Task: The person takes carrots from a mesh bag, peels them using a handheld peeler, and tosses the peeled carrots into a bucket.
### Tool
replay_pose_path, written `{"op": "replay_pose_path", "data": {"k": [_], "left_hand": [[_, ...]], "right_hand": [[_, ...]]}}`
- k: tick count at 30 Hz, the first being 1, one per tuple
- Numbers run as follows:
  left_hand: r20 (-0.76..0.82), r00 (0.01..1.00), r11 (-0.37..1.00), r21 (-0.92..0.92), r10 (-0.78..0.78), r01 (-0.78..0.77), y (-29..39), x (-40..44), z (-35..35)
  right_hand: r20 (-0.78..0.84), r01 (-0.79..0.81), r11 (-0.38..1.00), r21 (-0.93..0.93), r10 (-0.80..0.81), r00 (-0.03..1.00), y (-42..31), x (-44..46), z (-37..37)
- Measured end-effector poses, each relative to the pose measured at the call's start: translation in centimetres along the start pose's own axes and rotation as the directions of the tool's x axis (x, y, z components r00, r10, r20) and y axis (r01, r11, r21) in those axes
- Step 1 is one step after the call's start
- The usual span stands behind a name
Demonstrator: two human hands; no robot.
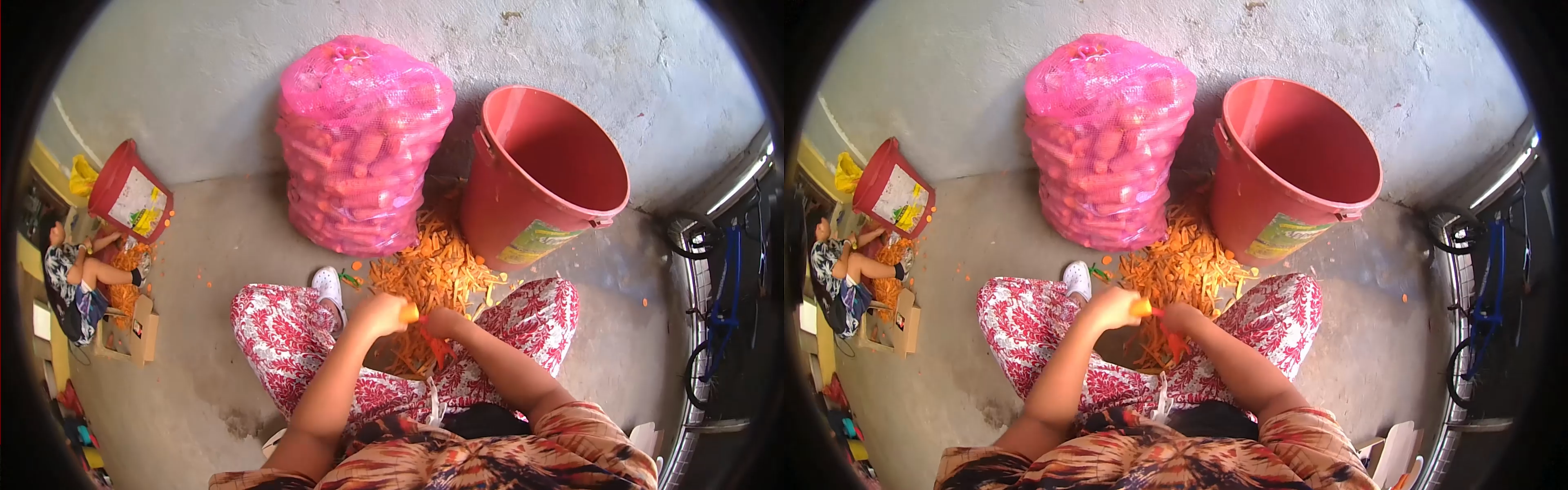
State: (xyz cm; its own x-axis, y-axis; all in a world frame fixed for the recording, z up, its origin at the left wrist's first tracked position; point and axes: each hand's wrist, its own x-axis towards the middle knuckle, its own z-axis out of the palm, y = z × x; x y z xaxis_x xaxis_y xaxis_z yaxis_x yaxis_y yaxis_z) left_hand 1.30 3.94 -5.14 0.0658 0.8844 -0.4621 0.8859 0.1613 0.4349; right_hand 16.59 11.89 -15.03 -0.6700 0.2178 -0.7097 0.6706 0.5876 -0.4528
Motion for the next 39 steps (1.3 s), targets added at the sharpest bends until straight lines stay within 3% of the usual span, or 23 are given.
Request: {"op": "replay_pose_path", "data": {"k": [1, 3, 5, 6, 7, 8, 9, 11, 14, 15, 17, 20, 21, 24, 25, 26, 28, 31, 34, 35, 37, 39], "left_hand": [[0.275, 0.961, 0.974, 0.224, -0.017, -0.047, 0.2, 1.4, -0.4], [0.233, 0.97, 0.859, 0.48, 0.069, -0.176, 2.9, 3.6, -1.5], [0.112, 0.96, 0.804, 0.527, 0.257, -0.277, 6.8, 5.4, -6.2], [-0.024, 0.886, 0.766, 0.513, 0.463, -0.386, 7.9, 7.5, -8.4], [-0.413, 0.728, 0.81, 0.48, 0.547, -0.336, 10.7, 7.4, -11.2], [-0.694, 0.393, 0.794, 0.477, 0.603, -0.376, 12.6, 8.6, -13.3], [-0.777, 0.177, 0.775, 0.521, 0.604, -0.356, 14.4, 8.7, -15.9], [-0.803, -0.091, 0.771, 0.592, 0.589, -0.235, 16.5, 8.3, -20.3], [-0.854, 0.158, 0.863, 0.465, 0.496, -0.196, 15.8, 7.3, -22.5], [-0.863, 0.149, 0.867, 0.446, 0.482, -0.222, 14.6, 7.5, -22.5], [-0.87, 0.293, 0.918, 0.367, 0.397, -0.152, 11.4, 8.0, -22.6], [-0.895, 0.427, 0.973, 0.034, 0.132, -0.229, 5.3, 9.4, -23.7], [-0.911, 0.407, 0.966, -0.041, 0.068, -0.255, 2.6, 10.2, -24.6], [-0.996, 0.089, 0.952, -0.019, 0.008, -0.305, -4.0, 11.6, -28.5], [-0.999, 0.038, 0.928, -0.019, -0.006, -0.373, -6.7, 12.5, -30.2], [-0.982, 0.113, 0.939, -0.176, -0.148, -0.297, -7.1, 11.3, -31.3], [-0.929, 0.299, 0.905, -0.307, -0.218, -0.295, -10.2, 11.8, -33.2], [-0.916, 0.396, 0.998, 0.045, 0.059, -0.044, -12.1, 12.5, -33.9], [-0.745, 0.604, 0.929, 0.37, 0.283, 0.022, -12.2, 14.0, -34.3], [-0.609, 0.715, 0.86, 0.509, 0.342, 0.022, -12.2, 14.8, -34.7], [-0.483, 0.852, 0.861, 0.502, 0.2, 0.083, -10.6, 15.6, -34.4], [-0.362, 0.929, 0.876, 0.469, 0.078, 0.109, -10.0, 16.3, -34.1]], "right_hand": [[-0.026, 0.011, 1.0, -0.001, -0.011, 1.0, 0.2, 0.6, 0.6], [-0.154, -0.004, 0.998, 0.055, 0.012, 0.988, 0.0, 0.0, 0.9], [-0.055, 0.013, 0.999, -0.038, -0.015, 0.998, -0.5, 0.0, 0.2], [-0.004, 0.022, 0.997, -0.078, -0.022, 1.0, -0.7, 0.1, -0.1], [-0.083, -0.047, 0.998, -0.038, 0.044, 0.996, -0.3, 0.9, 0.9], [-0.078, -0.022, 0.999, -0.034, 0.019, 0.997, -0.1, 1.5, 1.4], [-0.077, 0.002, 1.0, -0.03, -0.005, 0.997, 0.2, 2.1, 1.7], [-0.13, 0.015, 0.999, -0.04, -0.02, 0.991, 0.3, 2.2, 1.5], [-0.223, 0.012, 0.999, -0.047, -0.022, 0.975, -0.9, 0.8, 0.8], [-0.222, 0.027, 0.999, -0.042, -0.036, 0.974, -1.3, 0.3, 0.4], [-0.242, 0.042, 0.999, -0.029, -0.048, 0.969, -2.2, -0.6, -0.4], [-0.277, 0.043, 0.999, -0.009, -0.043, 0.96, -3.2, -1.8, -1.0], [-0.273, 0.048, 0.999, -0.007, -0.048, 0.961, -3.5, -2.1, -1.2], [-0.272, 0.077, 0.997, 0.005, -0.072, 0.96, -4.1, -2.7, -1.8], [-0.271, 0.089, 0.996, 0.013, -0.082, 0.959, -4.3, -2.8, -1.9], [-0.265, 0.11, 0.994, 0.008, -0.104, 0.959, -4.5, -2.7, -2.2], [-0.243, 0.146, 0.989, -0.001, -0.142, 0.959, -4.8, -2.7, -2.4], [-0.249, 0.189, 0.982, 0.009, -0.181, 0.952, -5.7, -2.4, -3.3], [-0.265, 0.2, 0.98, -0.006, -0.194, 0.944, -6.7, -1.4, -3.8], [-0.208, 0.14, 0.99, -0.032, -0.143, 0.968, -7.1, -1.2, -4.4], [-0.108, 0.089, 0.993, -0.077, -0.097, 0.989, -7.2, 0.1, -4.4], [-0.04, 0.063, 0.992, -0.111, -0.068, 0.997, -7.3, 0.9, -4.6]]}}
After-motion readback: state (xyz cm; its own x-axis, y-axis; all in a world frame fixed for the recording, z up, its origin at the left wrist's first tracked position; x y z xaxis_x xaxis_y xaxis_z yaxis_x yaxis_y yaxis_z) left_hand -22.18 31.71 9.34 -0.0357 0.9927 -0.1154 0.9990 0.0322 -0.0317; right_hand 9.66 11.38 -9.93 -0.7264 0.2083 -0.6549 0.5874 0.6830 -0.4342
